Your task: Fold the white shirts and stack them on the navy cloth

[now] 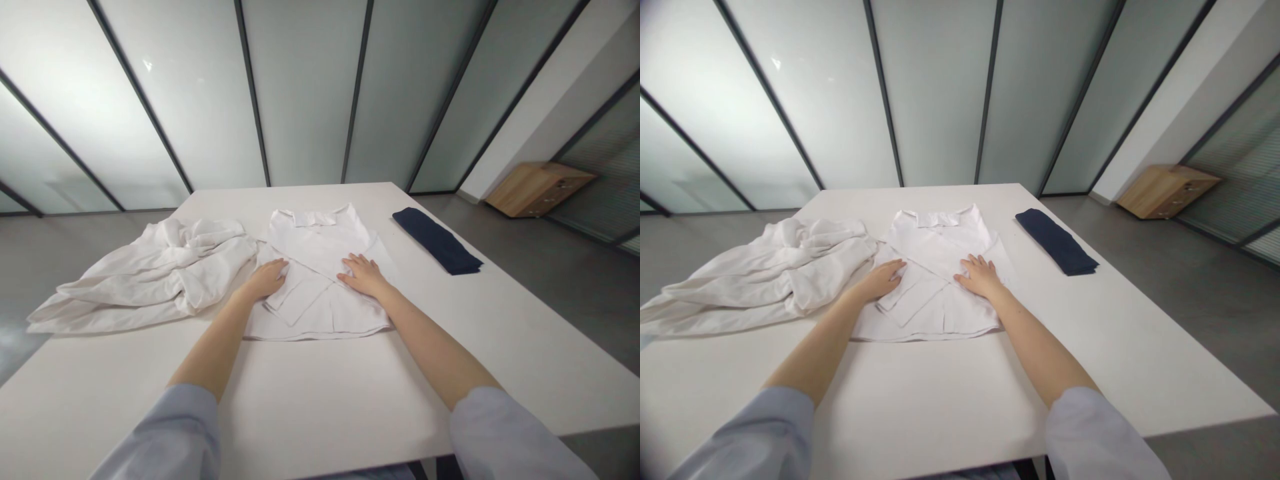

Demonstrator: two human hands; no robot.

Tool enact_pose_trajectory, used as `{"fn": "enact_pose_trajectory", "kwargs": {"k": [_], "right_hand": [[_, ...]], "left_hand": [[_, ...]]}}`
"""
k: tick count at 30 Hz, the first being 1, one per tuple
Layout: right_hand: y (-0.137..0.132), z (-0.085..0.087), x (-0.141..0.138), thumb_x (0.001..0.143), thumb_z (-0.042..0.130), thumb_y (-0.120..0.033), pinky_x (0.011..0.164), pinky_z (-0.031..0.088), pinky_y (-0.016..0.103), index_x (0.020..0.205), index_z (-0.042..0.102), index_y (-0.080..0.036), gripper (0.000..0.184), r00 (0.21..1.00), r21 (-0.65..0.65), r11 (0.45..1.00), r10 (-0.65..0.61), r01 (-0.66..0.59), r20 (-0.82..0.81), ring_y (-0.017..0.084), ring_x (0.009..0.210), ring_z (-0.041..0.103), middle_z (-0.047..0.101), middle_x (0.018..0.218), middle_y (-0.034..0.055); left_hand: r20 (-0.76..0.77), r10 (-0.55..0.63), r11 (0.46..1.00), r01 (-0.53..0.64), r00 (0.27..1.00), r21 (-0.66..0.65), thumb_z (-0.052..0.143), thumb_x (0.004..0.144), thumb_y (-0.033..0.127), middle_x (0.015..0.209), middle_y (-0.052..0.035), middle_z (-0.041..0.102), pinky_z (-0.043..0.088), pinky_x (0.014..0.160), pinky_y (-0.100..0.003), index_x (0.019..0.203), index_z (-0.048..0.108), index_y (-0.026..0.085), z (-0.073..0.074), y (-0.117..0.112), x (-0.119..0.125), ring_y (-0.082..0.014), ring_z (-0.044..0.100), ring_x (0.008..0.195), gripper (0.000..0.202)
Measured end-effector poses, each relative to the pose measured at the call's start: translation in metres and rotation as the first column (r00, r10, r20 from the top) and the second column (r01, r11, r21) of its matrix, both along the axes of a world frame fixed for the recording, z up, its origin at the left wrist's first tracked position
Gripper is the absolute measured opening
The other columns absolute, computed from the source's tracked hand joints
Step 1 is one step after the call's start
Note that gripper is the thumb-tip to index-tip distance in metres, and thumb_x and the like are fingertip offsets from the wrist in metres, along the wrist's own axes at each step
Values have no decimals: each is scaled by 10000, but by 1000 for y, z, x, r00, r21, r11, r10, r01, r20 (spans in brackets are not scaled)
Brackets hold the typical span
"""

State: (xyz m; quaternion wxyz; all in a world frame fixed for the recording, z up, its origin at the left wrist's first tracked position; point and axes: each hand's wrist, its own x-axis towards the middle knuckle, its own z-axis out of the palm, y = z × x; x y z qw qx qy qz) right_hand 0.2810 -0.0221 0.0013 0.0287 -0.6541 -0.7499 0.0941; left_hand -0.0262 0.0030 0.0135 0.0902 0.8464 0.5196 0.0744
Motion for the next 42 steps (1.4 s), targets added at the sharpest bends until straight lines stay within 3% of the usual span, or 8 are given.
{"fn": "enact_pose_trajectory", "kwargs": {"k": [5,8,15,21,27,34,37,42], "right_hand": [[4,-2,9,912,424,-555,1107,229,557,1407,446,-244,585,1000,23,999,-25,25,-6,304,1418,247,312,1545,106],[5,-3,8,909,437,-549,1104,236,556,1401,452,-231,586,1000,39,999,-27,26,4,309,1411,259,325,1535,117],[3,-6,6,921,412,-522,1093,242,564,1398,453,-229,562,1000,66,998,-18,17,13,318,1401,268,340,1527,122],[0,-5,5,923,415,-522,1090,251,555,1398,454,-229,560,1000,81,997,-15,13,17,319,1396,281,346,1524,120],[0,-5,7,927,410,-532,1110,225,545,1428,421,-228,586,1000,42,999,-13,12,14,312,1420,246,298,1552,107],[2,0,13,937,397,-400,1017,377,367,1304,550,-207,442,989,201,973,-94,115,-110,235,1246,498,543,1373,96],[1,15,16,933,364,-335,859,444,314,1140,651,-207,376,971,250,940,-208,233,-121,224,1030,617,681,1132,84],[-2,30,15,895,449,-474,793,448,322,1000,699,-219,373,985,49,985,-167,165,33,246,993,620,682,1096,100]], "left_hand": [[146,89,996,-84,985,-36,430,854,297,1235,-91,647,441,994,-335,1315,529,178,8,0,6,-223,609,1121,486],[110,285,946,-298,952,129,464,857,331,1315,-170,572,393,1039,-390,1327,496,107,0,2,1,-280,529,1223,522],[-30,435,900,-434,900,35,372,905,505,1508,-204,352,257,1120,-491,1405,409,92,-21,13,-11,-340,299,1402,650],[-39,261,958,-254,965,135,424,891,408,1441,-194,455,273,1123,-396,1405,403,82,-13,9,-8,-286,391,1358,608],[30,359,932,-360,933,47,412,905,422,1471,-227,401,273,1126,-359,1398,389,11,-15,12,-17,-284,362,1380,642],[-48,133,985,-138,990,-106,442,871,470,1319,-145,593,370,1043,-344,1285,564,148,21,-4,3,-274,540,1229,539],[-120,100,955,-129,988,-269,460,820,611,1370,-174,543,366,1035,-376,1283,563,156,25,-13,18,-312,495,1276,657],[-196,222,948,-258,955,-186,381,811,718,1515,-273,284,298,1048,-554,1383,448,102,3,-18,35,-413,258,1405,843]]}}
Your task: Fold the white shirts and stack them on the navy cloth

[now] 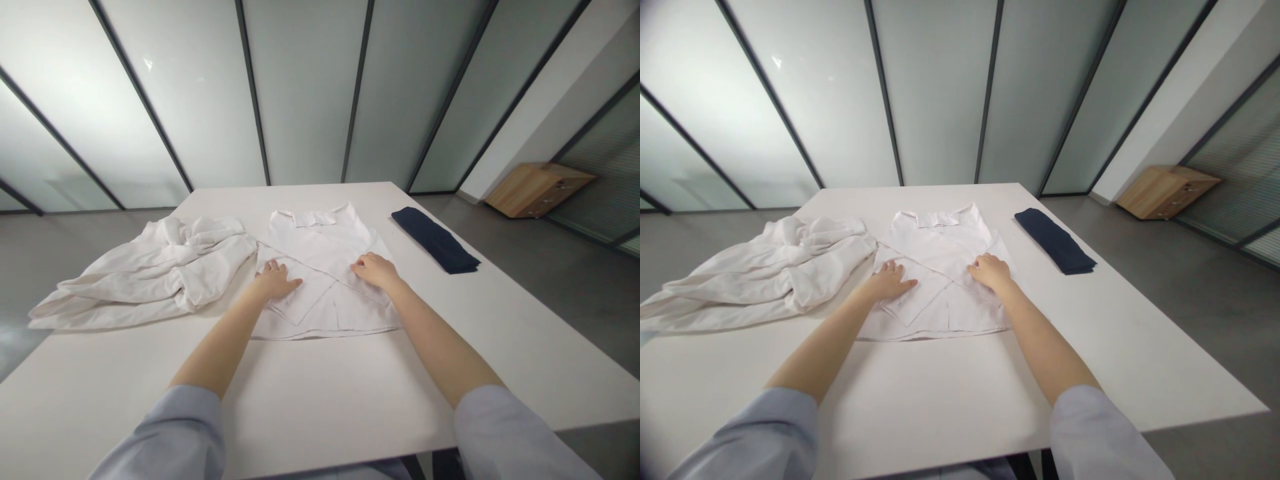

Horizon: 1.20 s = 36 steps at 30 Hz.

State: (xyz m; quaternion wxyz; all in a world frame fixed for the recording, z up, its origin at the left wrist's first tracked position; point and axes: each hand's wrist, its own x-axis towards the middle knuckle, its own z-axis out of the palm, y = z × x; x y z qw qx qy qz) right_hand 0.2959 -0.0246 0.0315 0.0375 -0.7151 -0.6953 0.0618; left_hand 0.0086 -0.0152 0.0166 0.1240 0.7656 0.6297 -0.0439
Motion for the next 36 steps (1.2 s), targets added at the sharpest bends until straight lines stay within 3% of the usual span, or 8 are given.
{"fn": "enact_pose_trajectory", "kwargs": {"k": [4,9,13,16,21,25,28,36], "right_hand": [[-3,-8,-5,903,412,-568,920,415,387,1154,647,-199,504,993,-45,994,99,-97,60,290,1151,549,579,1278,149],[1,-29,-6,941,403,-485,1068,290,418,1362,475,-175,528,985,59,984,165,-168,54,273,1331,390,398,1476,152],[2,-30,-9,900,503,-425,992,353,396,1208,580,-161,413,983,188,965,179,-183,37,281,1199,488,553,1293,150],[-3,-23,-16,901,509,-356,881,398,332,970,650,-178,237,948,226,925,317,-306,-11,229,977,577,649,1011,96],[-13,-20,-31,906,538,-386,839,403,298,866,663,-174,250,855,181,846,516,-501,-46,207,929,578,646,919,78],[-14,-22,-33,927,503,-459,917,404,315,1094,640,-159,369,847,163,842,528,-514,-56,214,1052,558,615,1113,109],[-16,-21,-31,919,484,-525,960,403,343,1223,591,-158,488,849,142,847,524,-513,-61,226,1104,548,577,1225,132],[-25,-24,-37,640,683,-719,1134,200,501,1454,388,-173,1024,870,5,873,488,-488,-72,355,1416,221,301,1531,172]], "left_hand": [[-5,17,993,-17,1000,118,384,836,697,1559,-263,157,178,1096,-603,1451,340,93,-17,7,-4,-406,129,1443,864],[65,-23,956,3,998,293,431,886,572,1510,-206,339,210,1125,-490,1389,411,130,-18,12,-15,-336,275,1410,670],[124,-127,912,67,984,404,545,859,415,1259,-155,574,366,1008,-414,1203,549,172,-3,2,-5,-302,509,1195,421],[149,-309,908,245,939,340,539,860,421,1021,-115,639,428,893,-378,1003,622,189,8,-10,9,-272,589,1005,284],[102,-514,842,478,852,249,622,652,742,1120,-122,613,404,944,-413,1084,636,203,8,-29,24,-306,565,1056,691],[71,-508,845,481,858,234,617,588,800,1414,-177,462,200,1114,-514,1344,494,185,-2,-38,26,-365,389,1316,982],[86,-459,871,430,884,238,566,720,726,1489,-171,389,156,1139,-513,1404,429,190,-6,-37,24,-332,304,1392,880],[148,-442,880,396,885,264,590,792,265,1233,-103,641,415,1011,-341,1241,592,192,-1,-29,24,-250,577,1155,455]]}}
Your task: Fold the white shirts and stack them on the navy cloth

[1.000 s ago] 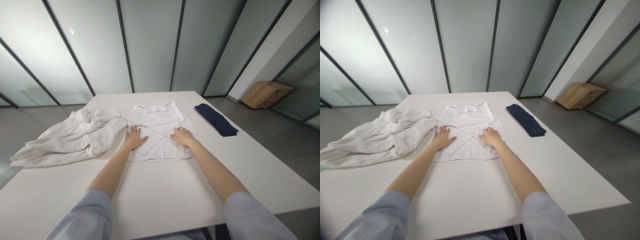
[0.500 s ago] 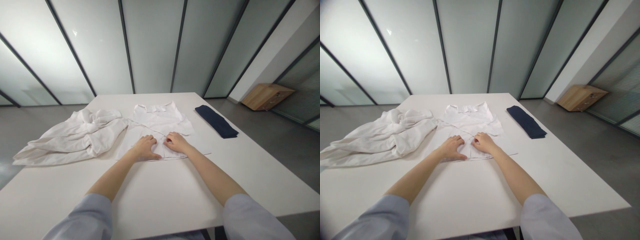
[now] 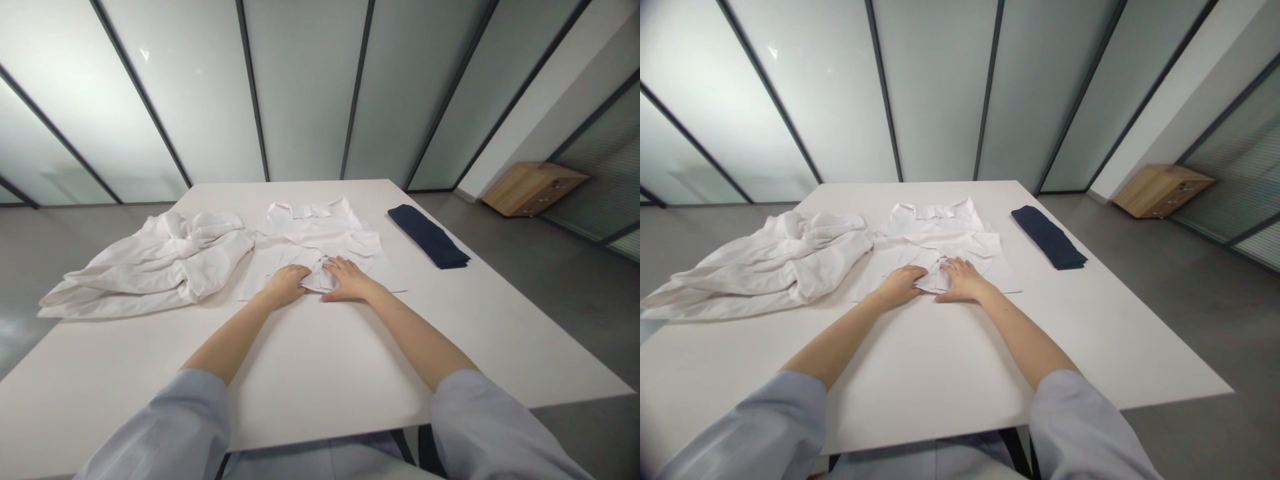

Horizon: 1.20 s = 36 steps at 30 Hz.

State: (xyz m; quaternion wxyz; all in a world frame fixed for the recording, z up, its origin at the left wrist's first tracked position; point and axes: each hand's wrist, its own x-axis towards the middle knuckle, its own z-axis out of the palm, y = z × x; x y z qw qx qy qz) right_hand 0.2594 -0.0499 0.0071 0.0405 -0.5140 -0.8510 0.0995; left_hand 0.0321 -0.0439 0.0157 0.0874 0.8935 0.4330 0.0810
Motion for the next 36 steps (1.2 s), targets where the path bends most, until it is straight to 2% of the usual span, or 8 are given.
{"fn": "enact_pose_trajectory", "kwargs": {"k": [3,8,14,17,21,24,28,36], "right_hand": [[-1,-1,-4,682,682,-660,1135,159,549,1460,384,-181,961,1000,-38,999,-24,23,-17,374,1434,164,256,1557,161],[5,3,-4,785,631,-298,1107,288,474,1353,526,-179,589,998,22,1000,-15,16,-63,300,1375,340,400,1490,141],[2,3,10,729,544,-50,1097,340,365,1331,550,-166,613,999,56,998,0,2,-46,226,1323,435,464,1449,120],[-10,-1,28,726,537,-29,1108,330,375,1376,509,-183,669,996,98,991,-88,89,-21,234,1342,414,384,1507,111],[-28,-8,64,732,522,-20,1091,362,382,1384,502,-184,672,971,130,962,-239,239,-13,247,1312,455,406,1494,110],[-36,-15,92,723,484,-1,1104,359,370,1289,598,-212,615,957,134,948,-285,290,-56,216,1269,507,542,1389,67],[-40,-21,113,673,443,16,1118,347,356,1179,675,-215,602,953,135,953,-247,272,-175,190,1253,526,600,1324,35],[-46,-9,123,657,442,-56,939,483,352,1053,716,-209,505,892,78,933,-307,350,-333,228,1028,655,723,1077,53]], "left_hand": [[-37,58,998,-58,998,7,547,792,190,1234,-83,647,432,994,-334,1215,610,203,2,-3,3,-234,592,1138,427],[-66,111,992,-114,992,-48,512,795,156,1272,-72,635,429,1007,-320,1257,594,194,7,-3,4,-222,595,1150,472],[-87,7,995,-16,996,-97,485,798,131,1418,-63,518,338,1107,-316,1342,524,200,6,-9,-5,-193,490,1288,549],[-129,-19,994,5,991,-108,502,790,128,1503,-93,401,279,1148,-345,1390,473,168,5,-20,-18,-210,379,1375,603],[-147,165,985,-171,975,-26,509,711,40,1543,-96,325,262,1157,-415,1430,428,184,3,-32,-47,-255,273,1427,738],[-115,255,965,-261,960,-32,449,684,-2,1493,-73,419,303,1140,-384,1376,505,188,2,-32,-75,-232,381,1374,719],[23,275,957,-271,961,-104,400,695,25,1387,-61,548,330,1120,-303,1261,611,156,5,-27,-100,-189,494,1288,618],[137,313,935,-281,940,-215,409,676,126,1090,-48,717,461,965,-315,1072,697,184,29,-34,-109,-234,642,1055,493]]}}
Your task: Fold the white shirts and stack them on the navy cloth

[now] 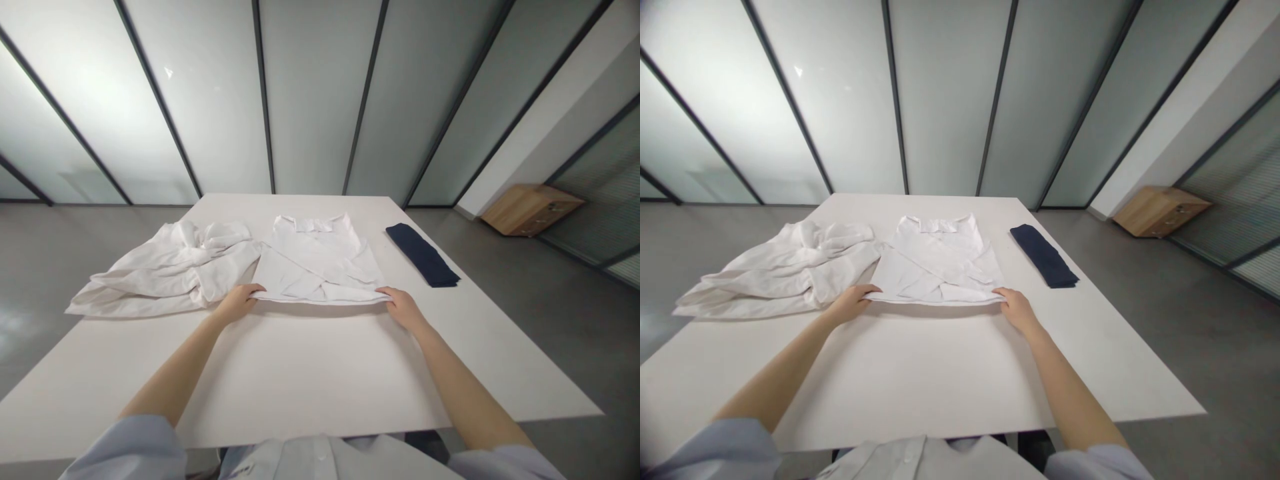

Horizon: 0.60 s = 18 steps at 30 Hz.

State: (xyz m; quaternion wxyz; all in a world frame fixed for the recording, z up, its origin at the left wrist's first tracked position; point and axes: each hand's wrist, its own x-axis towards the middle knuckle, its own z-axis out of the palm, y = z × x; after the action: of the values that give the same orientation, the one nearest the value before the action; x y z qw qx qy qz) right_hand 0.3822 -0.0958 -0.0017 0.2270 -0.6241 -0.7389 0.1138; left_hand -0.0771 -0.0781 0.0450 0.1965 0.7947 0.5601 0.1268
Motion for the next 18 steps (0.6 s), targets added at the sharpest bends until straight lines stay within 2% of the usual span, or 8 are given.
{"fn": "enact_pose_trajectory", "kwargs": {"k": [5,8,11,14,18], "right_hand": [[-15,20,10,661,421,-134,888,496,344,961,720,-193,428,983,70,998,4,9,-184,228,951,668,734,990,56],[-26,40,13,661,437,-185,807,510,326,930,716,-194,387,970,82,996,4,17,-244,227,871,667,733,917,54],[-35,69,16,688,472,-249,715,507,301,872,712,-198,307,962,50,999,5,9,-273,222,791,653,723,849,53],[-35,104,20,680,493,-292,641,488,290,776,690,-214,233,954,20,1000,-10,16,-299,212,717,624,696,778,41],[-8,140,27,658,494,-300,570,440,281,658,615,-213,149,922,22,999,-21,32,-386,193,632,567,614,649,29]], "left_hand": [[77,-69,995,74,995,-73,407,654,174,1039,-53,720,492,881,-304,1011,697,183,20,-10,-2,-232,647,985,460],[101,-142,978,155,985,-140,420,666,207,957,-47,719,501,830,-301,929,701,189,36,-12,-6,-231,643,926,385],[116,-178,961,198,977,-192,455,705,273,842,-36,695,510,756,-284,871,696,194,57,-11,-13,-222,634,855,303],[122,-152,958,177,981,-227,507,712,348,811,-30,671,511,720,-274,859,695,200,82,-5,-22,-220,625,838,281],[170,-80,964,120,982,-238,551,685,425,835,-33,668,515,753,-295,821,695,196,112,22,-24,-239,624,870,303]]}}
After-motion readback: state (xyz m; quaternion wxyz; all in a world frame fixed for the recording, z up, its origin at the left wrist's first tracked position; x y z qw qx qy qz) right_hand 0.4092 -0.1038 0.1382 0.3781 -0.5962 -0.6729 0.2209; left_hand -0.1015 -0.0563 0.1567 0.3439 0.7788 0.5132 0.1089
